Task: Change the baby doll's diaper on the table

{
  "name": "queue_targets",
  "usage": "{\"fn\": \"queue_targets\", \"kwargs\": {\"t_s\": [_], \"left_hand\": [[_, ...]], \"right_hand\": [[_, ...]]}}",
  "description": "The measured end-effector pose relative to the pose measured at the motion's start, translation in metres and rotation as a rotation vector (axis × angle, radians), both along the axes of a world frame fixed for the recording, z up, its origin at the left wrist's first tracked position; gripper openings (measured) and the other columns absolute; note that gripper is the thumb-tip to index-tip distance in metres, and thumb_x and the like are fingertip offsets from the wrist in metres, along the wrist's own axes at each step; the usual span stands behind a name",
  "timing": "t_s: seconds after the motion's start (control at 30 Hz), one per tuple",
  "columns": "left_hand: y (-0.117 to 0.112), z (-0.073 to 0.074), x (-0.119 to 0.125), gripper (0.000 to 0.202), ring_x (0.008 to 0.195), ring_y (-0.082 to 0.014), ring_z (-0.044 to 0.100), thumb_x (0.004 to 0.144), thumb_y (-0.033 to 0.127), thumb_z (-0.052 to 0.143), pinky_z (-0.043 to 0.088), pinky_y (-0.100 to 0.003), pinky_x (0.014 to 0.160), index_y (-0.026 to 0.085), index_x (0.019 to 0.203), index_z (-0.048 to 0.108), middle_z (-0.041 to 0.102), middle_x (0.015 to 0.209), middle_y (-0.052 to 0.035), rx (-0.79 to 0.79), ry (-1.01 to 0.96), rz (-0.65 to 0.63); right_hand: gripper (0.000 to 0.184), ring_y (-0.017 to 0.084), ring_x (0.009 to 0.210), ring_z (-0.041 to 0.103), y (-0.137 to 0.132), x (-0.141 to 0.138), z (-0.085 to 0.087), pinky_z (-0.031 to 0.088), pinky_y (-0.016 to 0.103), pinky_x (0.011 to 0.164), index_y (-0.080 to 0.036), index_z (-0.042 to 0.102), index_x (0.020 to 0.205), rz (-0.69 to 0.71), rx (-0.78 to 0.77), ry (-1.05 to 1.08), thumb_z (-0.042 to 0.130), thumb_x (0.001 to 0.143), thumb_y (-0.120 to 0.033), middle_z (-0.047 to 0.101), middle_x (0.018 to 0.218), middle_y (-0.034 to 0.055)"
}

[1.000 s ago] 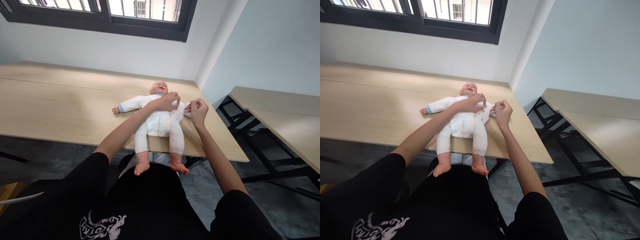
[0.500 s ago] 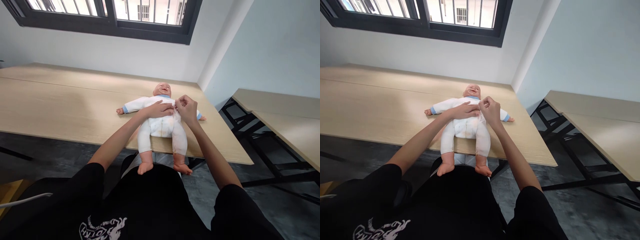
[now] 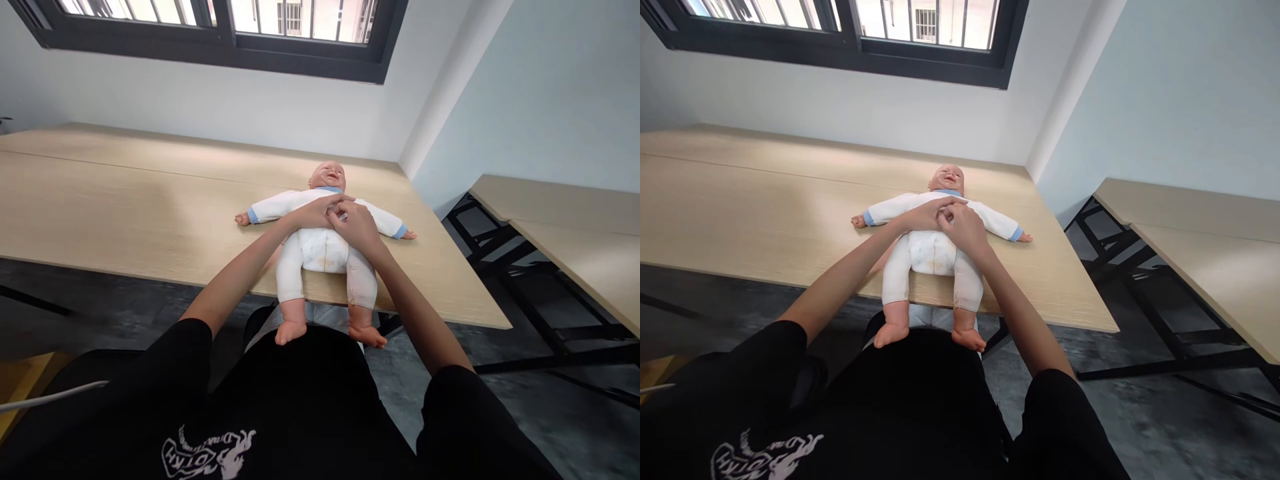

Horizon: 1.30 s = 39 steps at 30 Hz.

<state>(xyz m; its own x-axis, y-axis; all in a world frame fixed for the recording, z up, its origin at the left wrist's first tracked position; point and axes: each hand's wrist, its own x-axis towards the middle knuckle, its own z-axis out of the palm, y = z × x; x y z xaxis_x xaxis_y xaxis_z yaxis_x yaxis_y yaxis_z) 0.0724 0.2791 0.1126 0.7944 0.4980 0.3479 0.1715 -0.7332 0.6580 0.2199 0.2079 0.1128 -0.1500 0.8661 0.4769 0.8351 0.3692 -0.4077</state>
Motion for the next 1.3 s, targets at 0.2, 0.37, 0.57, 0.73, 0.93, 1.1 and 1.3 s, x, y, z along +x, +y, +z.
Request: {"fn": "queue_targets", "kwargs": {"t_s": [0.2, 0.37, 0.57, 0.73, 0.93, 1.1, 1.3], "left_hand": [[-0.025, 0.017, -0.054, 0.057, 0.133, -0.0285, 0.053, 0.076, 0.042, 0.076, 0.041, -0.039, 0.113, 0.021, 0.127, 0.063, 0.062, 0.138, -0.0079, 0.009, 0.035, 0.225], [-0.039, -0.012, -0.097, 0.025, 0.100, -0.0232, 0.066, 0.085, 0.034, 0.059, 0.052, -0.035, 0.090, 0.016, 0.102, 0.064, 0.070, 0.114, -0.0102, -0.132, -0.010, 0.596], [-0.036, -0.031, -0.093, 0.013, 0.088, -0.0242, 0.062, 0.076, 0.025, 0.060, 0.049, -0.032, 0.078, 0.018, 0.087, 0.059, 0.067, 0.091, -0.0063, -0.156, 0.316, 0.488], [-0.031, -0.029, -0.083, 0.012, 0.103, -0.0332, 0.059, 0.081, 0.026, 0.056, 0.047, -0.041, 0.092, 0.017, 0.089, 0.057, 0.062, 0.099, -0.0115, -0.075, 0.500, 0.622], [-0.029, -0.038, -0.087, 0.023, 0.117, -0.0346, 0.054, 0.080, 0.028, 0.060, 0.044, -0.044, 0.103, 0.020, 0.101, 0.060, 0.057, 0.112, -0.0118, 0.005, 0.529, 0.755], [-0.035, -0.044, -0.105, 0.017, 0.104, -0.0274, 0.057, 0.076, 0.024, 0.061, 0.045, -0.036, 0.094, 0.019, 0.092, 0.058, 0.061, 0.101, -0.0076, -0.034, 0.362, 0.710], [-0.046, -0.038, -0.121, 0.024, 0.079, -0.0196, 0.054, 0.072, 0.030, 0.069, 0.041, -0.028, 0.072, 0.018, 0.091, 0.060, 0.059, 0.082, -0.0017, -0.252, 0.218, 0.630]], "right_hand": [[0.028, 0.028, 0.098, 0.063, -0.017, -0.005, 0.001, 0.046, 0.036, 0.076, -0.019, 0.070, 0.083, 0.053, 0.031, -0.160, 0.053, 0.102, -0.030, 0.071, 0.097, 0.0097], [0.025, 0.029, 0.111, 0.059, -0.024, -0.001, -0.001, 0.049, 0.042, 0.090, -0.018, 0.073, 0.109, 0.191, 0.030, -0.189, 0.050, 0.101, -0.023, 0.070, 0.117, 0.0079], [0.029, 0.032, 0.110, 0.060, -0.022, 0.003, -0.004, 0.049, 0.045, 0.092, -0.018, 0.076, 0.110, 0.201, 0.015, -0.174, 0.049, 0.102, -0.027, 0.072, 0.115, 0.0098], [0.028, 0.029, 0.107, 0.061, -0.024, 0.004, -0.006, 0.049, 0.044, 0.094, -0.019, 0.075, 0.111, 0.188, 0.025, -0.136, 0.050, 0.101, -0.027, 0.073, 0.111, 0.0075], [0.027, 0.029, 0.106, 0.061, -0.025, 0.006, -0.010, 0.049, 0.043, 0.093, -0.019, 0.075, 0.109, 0.176, 0.039, -0.128, 0.051, 0.101, -0.028, 0.073, 0.110, 0.0079], [0.027, 0.029, 0.107, 0.061, -0.024, 0.006, -0.011, 0.049, 0.043, 0.095, -0.019, 0.075, 0.108, 0.175, 0.036, -0.123, 0.051, 0.102, -0.027, 0.072, 0.110, 0.0083], [0.026, 0.030, 0.106, 0.061, -0.025, 0.006, -0.010, 0.049, 0.044, 0.094, -0.019, 0.075, 0.107, 0.169, 0.039, -0.119, 0.051, 0.101, -0.027, 0.072, 0.109, 0.0086]]}}
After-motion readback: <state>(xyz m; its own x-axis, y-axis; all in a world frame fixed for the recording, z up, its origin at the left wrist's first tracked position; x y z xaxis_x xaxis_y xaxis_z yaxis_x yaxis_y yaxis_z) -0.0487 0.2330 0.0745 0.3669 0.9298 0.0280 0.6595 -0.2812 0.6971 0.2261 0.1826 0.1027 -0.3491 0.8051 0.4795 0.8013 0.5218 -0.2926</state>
